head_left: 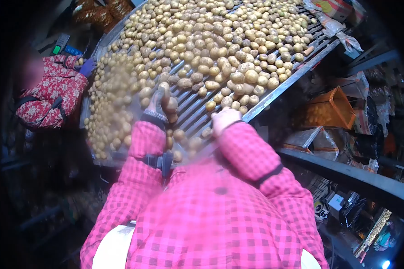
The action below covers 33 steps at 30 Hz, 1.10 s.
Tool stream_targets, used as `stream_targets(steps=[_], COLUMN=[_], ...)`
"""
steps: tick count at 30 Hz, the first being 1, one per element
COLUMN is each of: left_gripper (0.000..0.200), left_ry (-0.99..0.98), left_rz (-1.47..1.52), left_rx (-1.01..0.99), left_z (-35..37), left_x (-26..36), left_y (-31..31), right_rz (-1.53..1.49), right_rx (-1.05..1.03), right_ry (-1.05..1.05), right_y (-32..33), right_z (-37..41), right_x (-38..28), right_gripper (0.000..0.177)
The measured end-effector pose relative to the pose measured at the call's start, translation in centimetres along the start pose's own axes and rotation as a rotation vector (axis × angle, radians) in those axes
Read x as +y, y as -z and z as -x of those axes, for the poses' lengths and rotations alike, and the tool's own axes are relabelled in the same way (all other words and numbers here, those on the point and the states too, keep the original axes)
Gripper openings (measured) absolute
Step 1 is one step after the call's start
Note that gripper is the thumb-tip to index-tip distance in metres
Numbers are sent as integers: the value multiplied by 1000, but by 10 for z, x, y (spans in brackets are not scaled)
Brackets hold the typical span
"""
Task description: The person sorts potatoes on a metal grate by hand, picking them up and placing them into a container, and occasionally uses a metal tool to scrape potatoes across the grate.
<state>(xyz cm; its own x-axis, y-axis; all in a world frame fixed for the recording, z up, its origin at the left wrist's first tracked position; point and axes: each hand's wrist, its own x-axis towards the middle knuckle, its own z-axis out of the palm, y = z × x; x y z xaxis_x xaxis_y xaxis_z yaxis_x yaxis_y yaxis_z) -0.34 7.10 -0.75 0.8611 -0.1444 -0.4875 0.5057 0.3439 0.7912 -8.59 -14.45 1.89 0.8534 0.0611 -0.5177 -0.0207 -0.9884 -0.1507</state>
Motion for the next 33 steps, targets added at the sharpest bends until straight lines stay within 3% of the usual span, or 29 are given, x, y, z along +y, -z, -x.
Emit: stream_targets(steps=[2,3,5,6,7,8,9,11,12,13,14,15,16,17,18,21,22,24,25,26,28,29,31,33], left_gripper=[46,49,48,45,50,55,55,40,37,33,34,38,39,40,41,43,48,65,68,72,59,55,47,39], left_ry=[-104,32,-42,-33,-75,-110,-89,-341,-237,-118,261,194,178,273,363,472,531,294,374,434,542,358,219,145], left_rz=[18,173,69,284,159,32,27,-544,-450,-362,97,15,-90,-112,-134,-298,-358,-630,-615,-608,-692,-711,-689,-602], left_rx=[-42,-173,-342,-551,-493,-433,-458,-683,-823,-951,-1031,-1075,-1120,-1191,-1261,-1413,-1436,-1675,-1722,-1746,-1462,-1470,-1305,-1049], left_z=[-10,-22,-17,15,-28,-49,-66,-30,-15,0,8,17,19,20,26,96,125,162,161,152,139,121,100,79], left_x=[-18,-24,-24,-13,-34,-40,-55,-43,-42,-40,-44,-54,-69,-86,-104,-148,-162,-176,-189,-196,-156,-140,-110,-80], left_y=[3,19,6,-21,13,23,29,-25,-56,-87,-117,-143,-162,-182,-200,-249,-252,-251,-244,-236,-231,-219,-184,-138], right_rz=[-19,-25,-127,-185,-268,-455,-918,-1696,-2007,-2209,-2247,-2358,-2393,-2431,-2291,-2357,-2326,-2240,-1945,-1756,-1406,-1255,-1019,-929], right_rx=[-199,-216,-169,-154,-59,114,84,36,29,221,306,434,539,602,766,905,988,1142,1063,943,634,448,112,7], right_ry=[10,5,100,117,82,127,204,295,310,89,91,-50,27,-32,-344,-388,-497,-736,-1059,-1139,-1120,-1095,-1009,-893], right_y=[17,22,21,16,19,26,10,-20,-29,-34,-56,-63,-92,-115,-118,-191,-198,-224,-251,-282,-343,-369,-409,-433], right_z=[-2,-2,-1,-5,2,22,22,44,69,102,118,154,179,207,240,320,340,366,379,387,396,396,391,375], right_x=[-13,-13,2,8,13,25,45,92,114,119,145,157,178,196,191,206,196,182,182,189,195,198,200,208], right_gripper=[45,45,48,50,51,43,42,40,40,43,47,50,48,49,52,60,57,40,27,27,27,27,28,29])
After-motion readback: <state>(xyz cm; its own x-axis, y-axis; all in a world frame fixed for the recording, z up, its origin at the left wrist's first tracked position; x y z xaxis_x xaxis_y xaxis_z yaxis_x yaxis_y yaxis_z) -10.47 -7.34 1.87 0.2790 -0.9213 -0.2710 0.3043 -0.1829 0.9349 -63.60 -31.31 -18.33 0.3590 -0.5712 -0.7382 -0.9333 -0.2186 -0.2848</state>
